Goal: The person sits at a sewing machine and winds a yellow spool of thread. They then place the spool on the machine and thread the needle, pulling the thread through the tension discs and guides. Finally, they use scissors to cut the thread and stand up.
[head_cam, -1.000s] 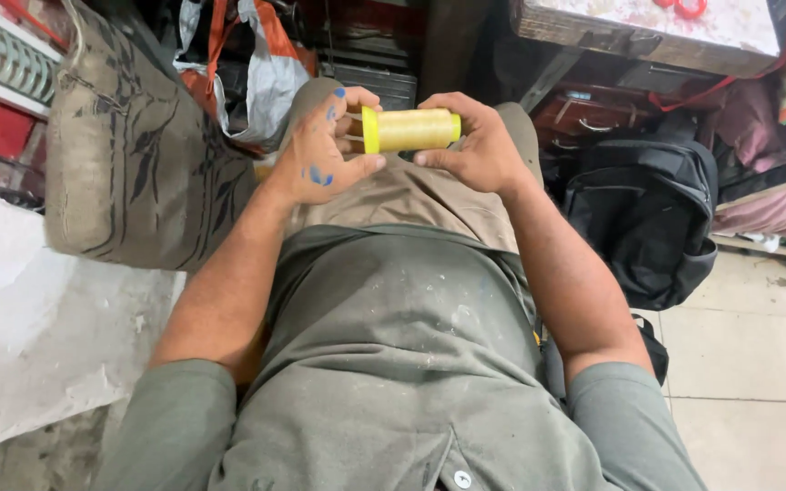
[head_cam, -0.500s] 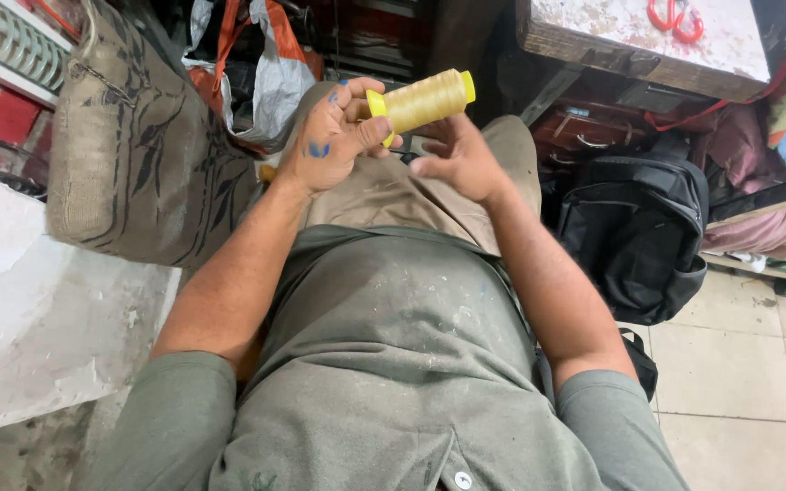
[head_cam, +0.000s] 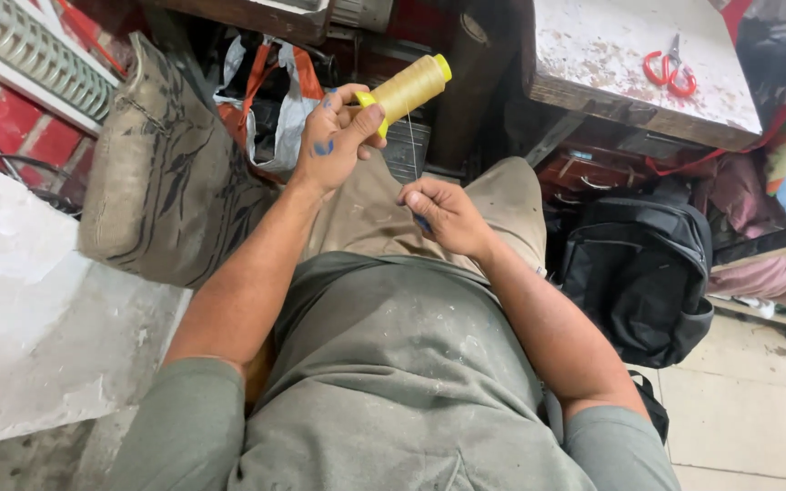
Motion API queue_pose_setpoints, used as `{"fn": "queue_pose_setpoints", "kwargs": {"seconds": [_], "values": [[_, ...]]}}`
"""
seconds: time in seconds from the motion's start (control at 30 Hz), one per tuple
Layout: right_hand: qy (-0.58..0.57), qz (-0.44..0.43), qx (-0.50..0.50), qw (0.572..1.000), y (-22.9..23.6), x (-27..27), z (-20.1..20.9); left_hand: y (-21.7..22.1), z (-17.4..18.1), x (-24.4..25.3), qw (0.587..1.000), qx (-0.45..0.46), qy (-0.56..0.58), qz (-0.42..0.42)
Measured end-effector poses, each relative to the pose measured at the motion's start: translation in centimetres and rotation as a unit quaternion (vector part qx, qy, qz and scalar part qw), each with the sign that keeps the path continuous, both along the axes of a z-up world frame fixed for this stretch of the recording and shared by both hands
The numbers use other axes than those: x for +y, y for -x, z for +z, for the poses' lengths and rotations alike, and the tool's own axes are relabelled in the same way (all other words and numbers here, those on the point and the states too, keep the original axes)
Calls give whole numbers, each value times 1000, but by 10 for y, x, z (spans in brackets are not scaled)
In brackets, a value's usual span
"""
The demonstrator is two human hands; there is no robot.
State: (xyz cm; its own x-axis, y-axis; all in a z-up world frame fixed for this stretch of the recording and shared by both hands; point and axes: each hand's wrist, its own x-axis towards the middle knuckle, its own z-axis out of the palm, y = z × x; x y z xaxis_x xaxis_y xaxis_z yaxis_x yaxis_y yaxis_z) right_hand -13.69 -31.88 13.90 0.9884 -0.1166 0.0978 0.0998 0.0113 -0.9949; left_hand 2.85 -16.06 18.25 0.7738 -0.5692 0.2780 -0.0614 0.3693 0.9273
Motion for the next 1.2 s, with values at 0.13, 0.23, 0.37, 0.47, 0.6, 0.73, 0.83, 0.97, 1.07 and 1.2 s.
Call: {"fn": "queue_pose_setpoints", "kwargs": {"seconds": [0.13,0.23,0.37,0.47,0.6,0.73,0.83,0.97,1.07,1.2], "values": [[119,46,25,992,0,3,7,-5,-12,-2,999,16,14,-28],[203,85,56,974,-6,-12,12,1,-17,1,982,79,90,-148],[280,51,-96,954,-15,-40,45,1,-25,18,953,6,-33,-301],[290,-42,30,956,-7,-35,76,9,-1,26,934,-143,-268,-190],[252,149,45,955,11,8,81,-31,-66,3,976,162,10,-147],[305,174,39,936,2,-29,78,-2,-13,40,944,136,40,-299],[259,57,38,963,6,-22,100,-1,4,46,923,-136,-298,-201],[254,149,0,956,28,37,158,-4,-26,36,979,14,-85,-185],[262,133,1,956,18,0,138,0,-2,46,943,-6,-19,-331],[308,133,64,940,26,6,125,17,18,47,896,-236,-374,-41]]}}
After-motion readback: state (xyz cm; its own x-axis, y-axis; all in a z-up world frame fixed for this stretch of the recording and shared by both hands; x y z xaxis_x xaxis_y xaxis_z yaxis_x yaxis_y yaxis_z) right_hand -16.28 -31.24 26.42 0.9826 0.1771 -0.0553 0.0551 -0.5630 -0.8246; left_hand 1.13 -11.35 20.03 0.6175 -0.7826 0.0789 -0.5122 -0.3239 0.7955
